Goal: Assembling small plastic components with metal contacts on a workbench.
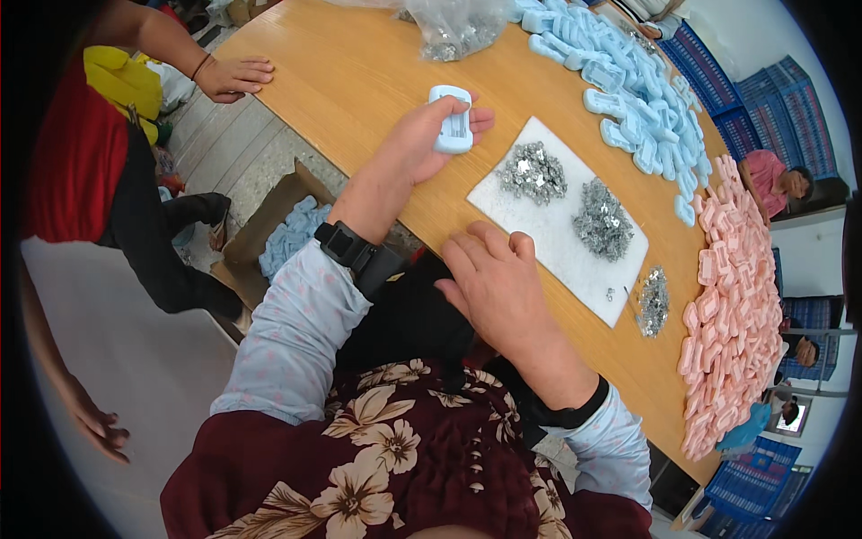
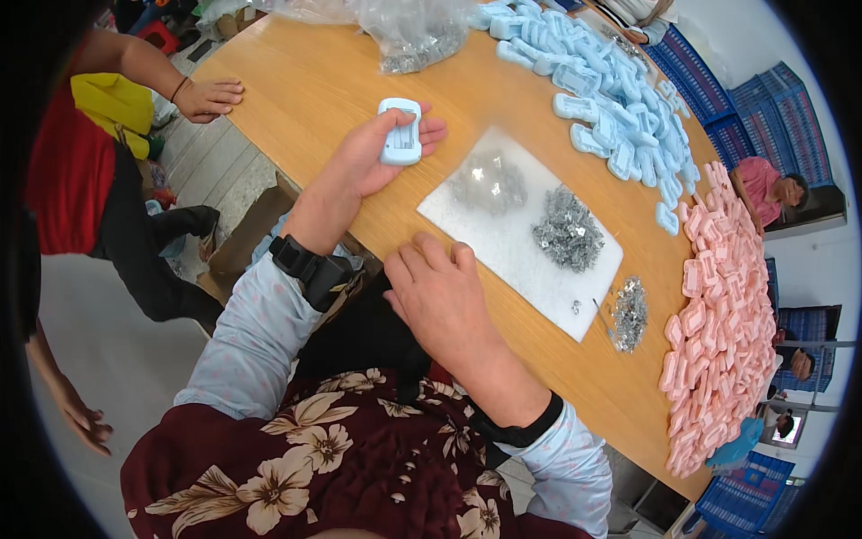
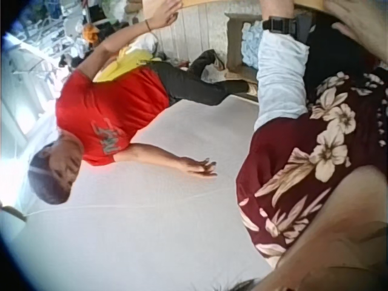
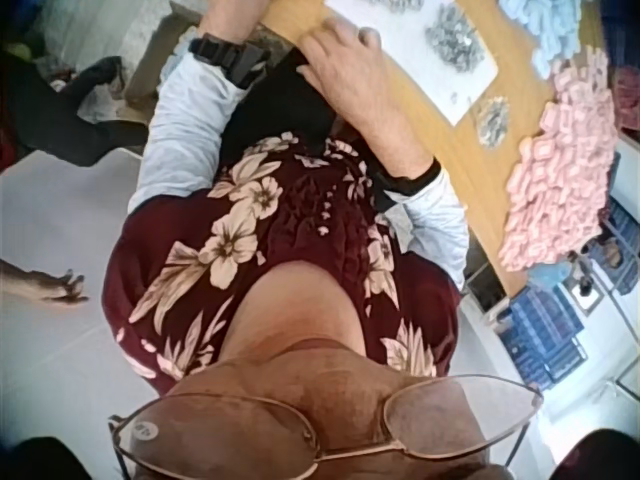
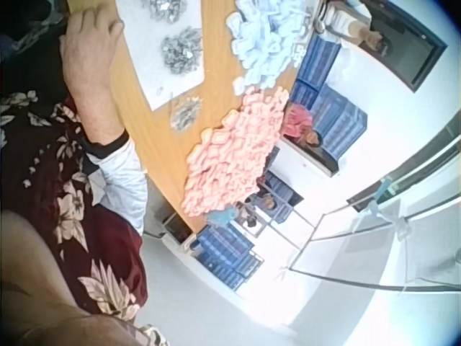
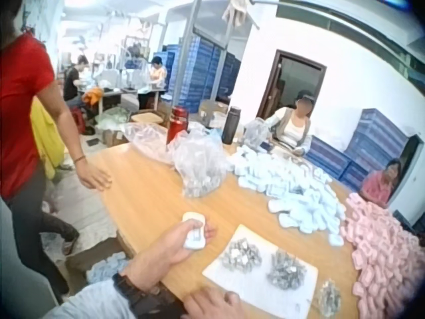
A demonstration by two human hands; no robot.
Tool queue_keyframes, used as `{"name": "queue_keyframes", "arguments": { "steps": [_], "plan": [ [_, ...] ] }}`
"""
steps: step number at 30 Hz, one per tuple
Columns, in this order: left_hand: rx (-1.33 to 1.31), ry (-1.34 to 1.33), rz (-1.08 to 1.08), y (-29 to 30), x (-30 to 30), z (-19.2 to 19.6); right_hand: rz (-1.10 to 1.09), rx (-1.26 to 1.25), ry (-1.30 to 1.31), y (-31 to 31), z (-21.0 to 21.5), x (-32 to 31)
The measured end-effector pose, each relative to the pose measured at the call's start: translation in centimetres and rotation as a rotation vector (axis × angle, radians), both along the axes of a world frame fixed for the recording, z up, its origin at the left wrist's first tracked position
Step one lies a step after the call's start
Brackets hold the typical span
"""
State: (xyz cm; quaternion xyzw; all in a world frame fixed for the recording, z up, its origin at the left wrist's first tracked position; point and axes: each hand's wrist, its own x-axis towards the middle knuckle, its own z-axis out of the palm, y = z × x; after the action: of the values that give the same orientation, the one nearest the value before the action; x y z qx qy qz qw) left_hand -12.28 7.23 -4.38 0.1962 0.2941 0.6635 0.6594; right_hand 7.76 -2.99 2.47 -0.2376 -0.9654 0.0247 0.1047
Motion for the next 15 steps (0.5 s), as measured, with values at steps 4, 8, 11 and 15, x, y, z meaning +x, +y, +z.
{"name": "queue_keyframes", "arguments": {
  "steps": [4, 8, 11, 15],
  "plan": [
    [0.035, -0.013, -0.004, 0.0, -0.1, 0.0, 0.090, 0.023, 0.087, -0.6, -1.7, 2.4],
    [0.037, -0.011, -0.003, 0.1, 0.0, 0.1, 0.072, -0.028, 0.169, -1.6, -2.4, 4.5],
    [0.043, -0.022, -0.029, 0.5, -0.4, -0.2, -0.018, -0.122, 0.328, -1.3, -2.4, 6.9],
    [0.001, -0.027, -0.005, 0.5, -0.5, 0.0, -0.281, -0.159, 0.443, -2.0, -1.8, 12.1]
  ]
}}
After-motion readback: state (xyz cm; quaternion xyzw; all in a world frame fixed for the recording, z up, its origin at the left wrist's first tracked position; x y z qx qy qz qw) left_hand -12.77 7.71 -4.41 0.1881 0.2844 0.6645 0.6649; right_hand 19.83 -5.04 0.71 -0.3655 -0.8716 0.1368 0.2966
